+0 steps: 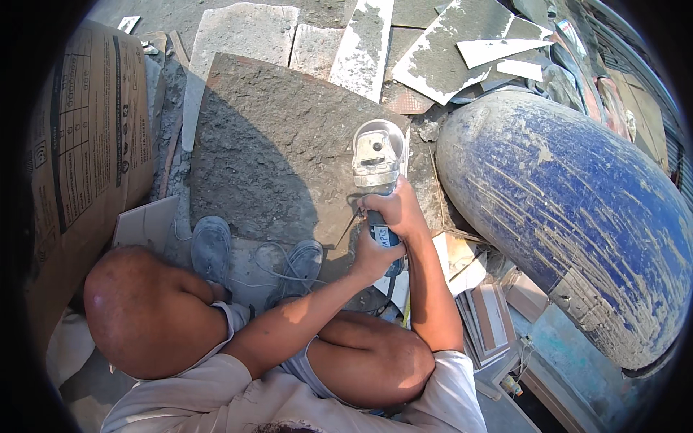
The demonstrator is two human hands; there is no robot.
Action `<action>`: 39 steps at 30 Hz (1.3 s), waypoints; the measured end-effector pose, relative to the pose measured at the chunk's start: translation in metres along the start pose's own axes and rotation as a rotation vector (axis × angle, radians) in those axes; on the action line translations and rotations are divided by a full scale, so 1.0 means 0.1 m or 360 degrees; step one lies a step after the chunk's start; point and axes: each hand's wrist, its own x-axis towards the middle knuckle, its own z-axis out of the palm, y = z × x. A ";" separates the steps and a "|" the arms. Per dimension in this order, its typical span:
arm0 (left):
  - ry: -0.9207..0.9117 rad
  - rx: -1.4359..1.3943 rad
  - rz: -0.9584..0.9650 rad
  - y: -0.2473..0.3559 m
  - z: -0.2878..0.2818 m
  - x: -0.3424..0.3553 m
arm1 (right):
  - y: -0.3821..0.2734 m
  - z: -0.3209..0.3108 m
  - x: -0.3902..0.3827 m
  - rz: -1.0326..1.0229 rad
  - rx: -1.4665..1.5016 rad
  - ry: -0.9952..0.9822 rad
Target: The person is using an angle grinder to smooth or cut the edges of a tile at an outdoor renovation site.
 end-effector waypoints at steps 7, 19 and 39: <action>0.0038 -0.0213 -0.0153 0.04 0.02 -0.10 | 0.22 0.04 0.00 0.0081 -0.0089 0.0024; -0.0023 -0.0167 -0.0064 -0.03 -0.02 0.03 | 0.03 0.02 -0.06 0.0061 -0.0073 0.0070; -0.0059 -0.0080 -0.0040 0.08 0.03 0.15 | -0.06 -0.07 0.05 -0.0103 -0.0087 0.0153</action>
